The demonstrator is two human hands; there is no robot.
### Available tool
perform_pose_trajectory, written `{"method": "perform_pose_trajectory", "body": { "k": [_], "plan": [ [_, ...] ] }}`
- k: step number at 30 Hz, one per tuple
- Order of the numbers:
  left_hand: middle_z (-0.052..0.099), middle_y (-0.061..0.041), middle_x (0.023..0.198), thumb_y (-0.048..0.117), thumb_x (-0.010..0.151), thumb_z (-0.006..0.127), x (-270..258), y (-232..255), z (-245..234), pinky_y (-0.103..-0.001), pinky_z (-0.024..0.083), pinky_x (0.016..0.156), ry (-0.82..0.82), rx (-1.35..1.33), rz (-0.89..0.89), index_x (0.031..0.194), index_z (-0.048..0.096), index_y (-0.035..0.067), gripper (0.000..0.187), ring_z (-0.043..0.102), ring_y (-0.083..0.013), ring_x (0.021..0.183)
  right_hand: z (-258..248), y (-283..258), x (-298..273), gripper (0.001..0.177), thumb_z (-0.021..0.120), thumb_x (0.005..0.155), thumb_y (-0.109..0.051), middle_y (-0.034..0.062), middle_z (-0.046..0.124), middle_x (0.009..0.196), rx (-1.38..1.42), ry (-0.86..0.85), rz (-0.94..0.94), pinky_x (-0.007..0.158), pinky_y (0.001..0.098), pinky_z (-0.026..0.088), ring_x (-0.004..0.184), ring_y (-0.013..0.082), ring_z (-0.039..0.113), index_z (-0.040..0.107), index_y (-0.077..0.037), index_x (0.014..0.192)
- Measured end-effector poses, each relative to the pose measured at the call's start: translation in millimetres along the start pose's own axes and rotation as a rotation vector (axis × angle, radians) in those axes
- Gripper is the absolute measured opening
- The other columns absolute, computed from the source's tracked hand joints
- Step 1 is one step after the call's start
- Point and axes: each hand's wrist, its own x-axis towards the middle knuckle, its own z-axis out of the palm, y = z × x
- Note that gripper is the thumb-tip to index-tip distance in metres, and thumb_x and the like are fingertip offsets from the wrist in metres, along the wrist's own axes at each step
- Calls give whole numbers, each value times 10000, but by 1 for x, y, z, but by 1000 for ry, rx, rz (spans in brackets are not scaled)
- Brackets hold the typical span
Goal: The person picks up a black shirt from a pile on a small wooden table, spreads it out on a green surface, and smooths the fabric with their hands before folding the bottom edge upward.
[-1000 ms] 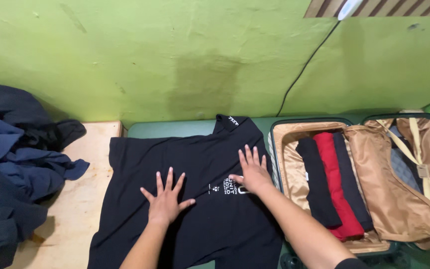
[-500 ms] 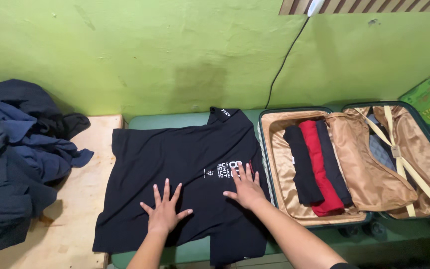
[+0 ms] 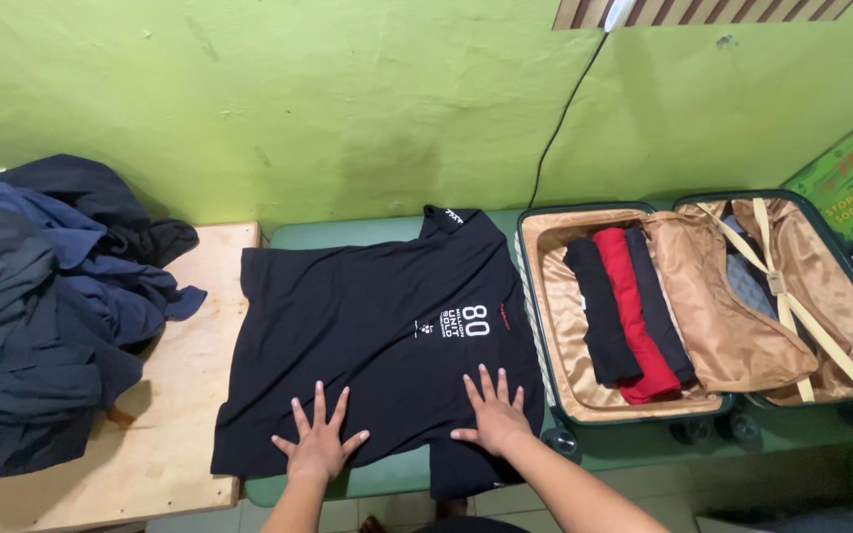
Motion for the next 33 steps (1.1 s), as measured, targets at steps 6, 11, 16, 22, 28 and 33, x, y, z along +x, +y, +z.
{"method": "perform_pose_trajectory", "body": {
  "k": [6, 11, 16, 22, 28, 33],
  "plan": [
    [-277, 24, 1722, 847, 808, 579, -2, -9, 7, -805, 134, 1132, -63, 45, -50, 1595, -23, 577, 1028, -170, -441, 1577, 10, 4, -10, 1229, 734, 795, -714, 85, -157, 1740, -11, -37, 45, 1238, 690, 57, 1594, 402, -132, -54, -342, 1660],
    [-299, -47, 1712, 893, 775, 576, -6, -9, 6, -813, 130, 1120, -60, 77, -59, 1592, -65, 577, 1085, -181, -482, 1559, 7, 5, -11, 1252, 770, 765, -696, 53, -174, 1742, -21, -42, 65, 1242, 681, 55, 1601, 367, -135, -64, -395, 1649],
    [-318, -39, 1711, 897, 763, 574, -14, -11, 2, -830, 142, 1103, -113, 73, -66, 1585, -113, 575, 1118, -206, -468, 1562, 13, 7, -12, 1268, 793, 752, -681, 50, -177, 1741, -18, -53, 70, 1248, 669, 51, 1601, 355, -140, -64, -408, 1647],
    [-312, -34, 1709, 900, 804, 526, -13, -15, 9, -839, 99, 1096, -100, 62, -39, 1601, -108, 539, 1080, -216, -458, 1558, 14, 10, -14, 1264, 789, 761, -679, 47, -185, 1738, -19, -58, 59, 1250, 661, 50, 1602, 352, -148, -67, -397, 1647],
    [-172, 4, 1738, 815, 910, 456, -15, -39, 36, -823, 12, 1110, -1, 63, 91, 1621, 33, 500, 885, -162, -388, 1581, 35, 15, -23, 1146, 720, 807, -694, 76, -82, 1740, 0, 59, 40, 1261, 625, 46, 1604, 337, -87, 34, -345, 1656],
    [-116, 37, 1738, 733, 974, 358, -18, -57, 57, -810, 7, 1122, 12, 121, 121, 1620, 62, 494, 750, -129, -351, 1589, 79, 20, -32, 883, 538, 961, -645, 105, 26, 1718, 29, 249, 20, 1258, 544, 76, 1582, 342, -6, 140, -249, 1641]
  ]
}}
